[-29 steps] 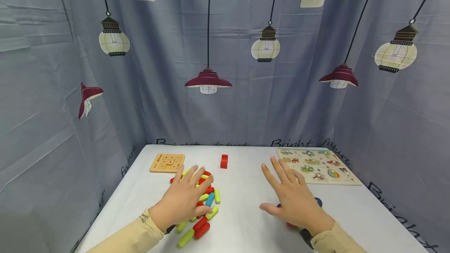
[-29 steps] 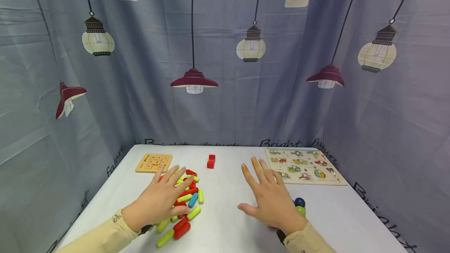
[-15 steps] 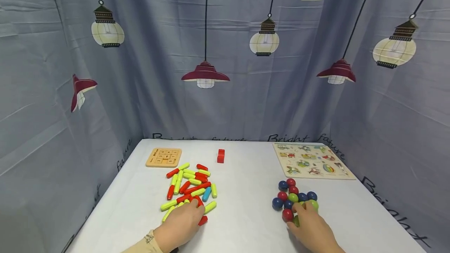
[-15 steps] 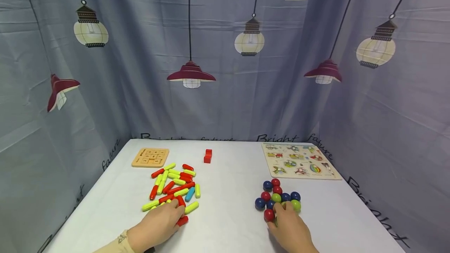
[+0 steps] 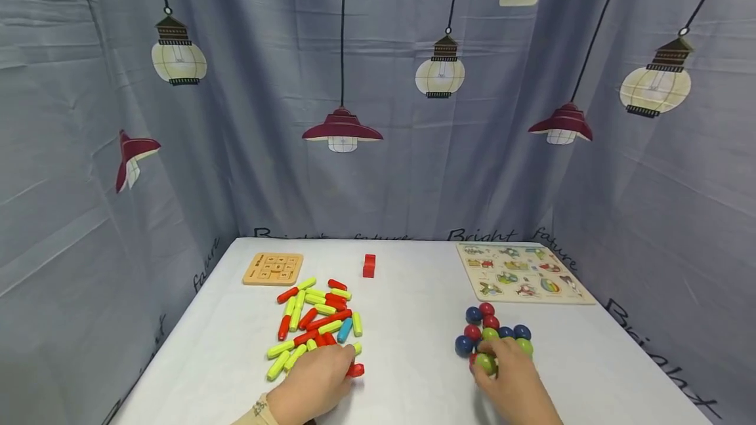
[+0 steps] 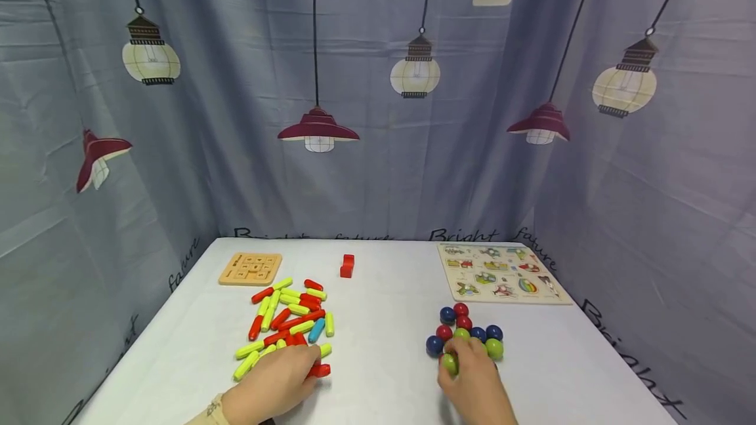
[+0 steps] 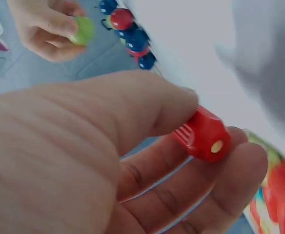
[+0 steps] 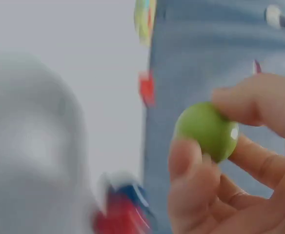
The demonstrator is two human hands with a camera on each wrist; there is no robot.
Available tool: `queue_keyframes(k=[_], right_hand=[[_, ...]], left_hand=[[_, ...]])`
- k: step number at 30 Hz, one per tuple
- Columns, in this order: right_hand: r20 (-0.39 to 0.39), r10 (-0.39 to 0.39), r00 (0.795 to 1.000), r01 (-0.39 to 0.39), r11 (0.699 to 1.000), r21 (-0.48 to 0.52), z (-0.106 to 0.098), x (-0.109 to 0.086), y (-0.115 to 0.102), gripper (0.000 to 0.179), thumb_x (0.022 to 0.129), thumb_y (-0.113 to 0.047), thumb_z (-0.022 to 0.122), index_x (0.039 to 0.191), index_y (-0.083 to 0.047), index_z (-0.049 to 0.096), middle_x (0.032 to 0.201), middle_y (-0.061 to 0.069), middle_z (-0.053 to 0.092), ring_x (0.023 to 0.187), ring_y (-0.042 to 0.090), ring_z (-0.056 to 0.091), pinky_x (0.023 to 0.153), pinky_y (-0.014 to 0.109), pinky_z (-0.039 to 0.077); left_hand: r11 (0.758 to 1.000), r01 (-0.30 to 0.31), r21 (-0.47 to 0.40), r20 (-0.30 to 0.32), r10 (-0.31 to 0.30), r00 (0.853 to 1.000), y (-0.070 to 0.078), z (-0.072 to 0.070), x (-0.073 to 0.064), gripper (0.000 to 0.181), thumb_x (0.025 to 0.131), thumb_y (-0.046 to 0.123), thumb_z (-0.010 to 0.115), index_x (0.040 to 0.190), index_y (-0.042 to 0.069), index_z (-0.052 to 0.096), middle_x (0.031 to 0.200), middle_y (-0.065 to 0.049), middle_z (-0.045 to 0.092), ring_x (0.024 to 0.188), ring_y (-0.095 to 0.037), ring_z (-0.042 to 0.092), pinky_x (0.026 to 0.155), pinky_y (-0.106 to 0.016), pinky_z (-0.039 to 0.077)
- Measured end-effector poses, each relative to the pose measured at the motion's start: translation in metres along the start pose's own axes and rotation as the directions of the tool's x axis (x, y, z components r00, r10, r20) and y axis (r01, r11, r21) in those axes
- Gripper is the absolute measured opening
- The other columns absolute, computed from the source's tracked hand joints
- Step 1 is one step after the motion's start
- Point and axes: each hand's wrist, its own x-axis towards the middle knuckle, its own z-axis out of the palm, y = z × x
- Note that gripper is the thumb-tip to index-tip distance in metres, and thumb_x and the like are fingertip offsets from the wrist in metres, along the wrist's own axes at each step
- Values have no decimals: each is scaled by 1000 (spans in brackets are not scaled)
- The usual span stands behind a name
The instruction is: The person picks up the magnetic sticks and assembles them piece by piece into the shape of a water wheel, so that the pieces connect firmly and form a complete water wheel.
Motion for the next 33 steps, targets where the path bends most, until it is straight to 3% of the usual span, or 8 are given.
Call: queue_keyframes(k=[2,6,11,14,24,27,30,33], right_hand=[[37,-54,998,46,981,187,11,-2,-14,28,84,-16,82,108,-9,69,101,3,65,81,16,57,68,29,55],[158,-150,976,51,864,501,50,15,-28,30,85,-16,82,110,-7,69,103,5,68,73,16,62,57,26,54],[216,-168,962,-22,739,674,82,27,-27,38,86,-14,81,120,-2,67,109,10,68,73,18,68,59,27,55],[200,-179,963,-14,710,704,88,27,-25,41,85,-13,82,121,-2,67,112,11,69,74,15,68,60,26,55],[181,-231,956,38,710,704,87,30,-32,40,87,-14,82,123,-6,68,118,13,68,69,11,61,56,22,50],[163,-198,966,35,733,680,88,30,-31,38,88,-16,82,123,-9,69,119,10,69,70,13,61,55,23,51],[128,-167,978,51,777,628,89,29,-28,36,87,-18,82,121,-14,72,108,6,69,73,15,59,55,22,49],[108,-155,982,66,816,574,89,28,-26,35,87,-19,82,121,-18,73,97,4,66,74,15,56,55,21,48]], left_hand=[[997,-26,-68,-16,25,1000,5,3,4,16,89,24,79,97,16,67,72,10,53,62,-8,48,58,-25,47],[980,-27,-200,-23,23,999,8,20,16,16,91,31,78,98,20,68,76,12,52,64,-7,48,58,-23,43],[929,-28,-368,-26,19,999,3,41,22,18,93,35,77,105,22,72,82,11,53,67,-6,49,59,-23,44],[891,-61,-450,-43,47,998,-2,46,26,19,93,34,77,107,22,73,84,13,54,71,-4,50,62,-21,45],[855,-148,-497,-111,107,988,-9,41,36,23,95,38,75,111,22,73,90,15,59,75,0,53,66,-19,48],[905,-106,-411,-182,33,983,-10,39,32,23,97,37,72,113,20,72,93,12,60,77,-2,54,66,-22,49],[967,9,-254,-257,-76,963,-12,35,29,24,95,29,75,115,17,71,95,5,60,81,-9,56,68,-27,52],[986,94,-136,-275,-129,953,-15,34,29,29,89,21,82,115,13,72,98,-3,63,86,-17,61,73,-35,57]])
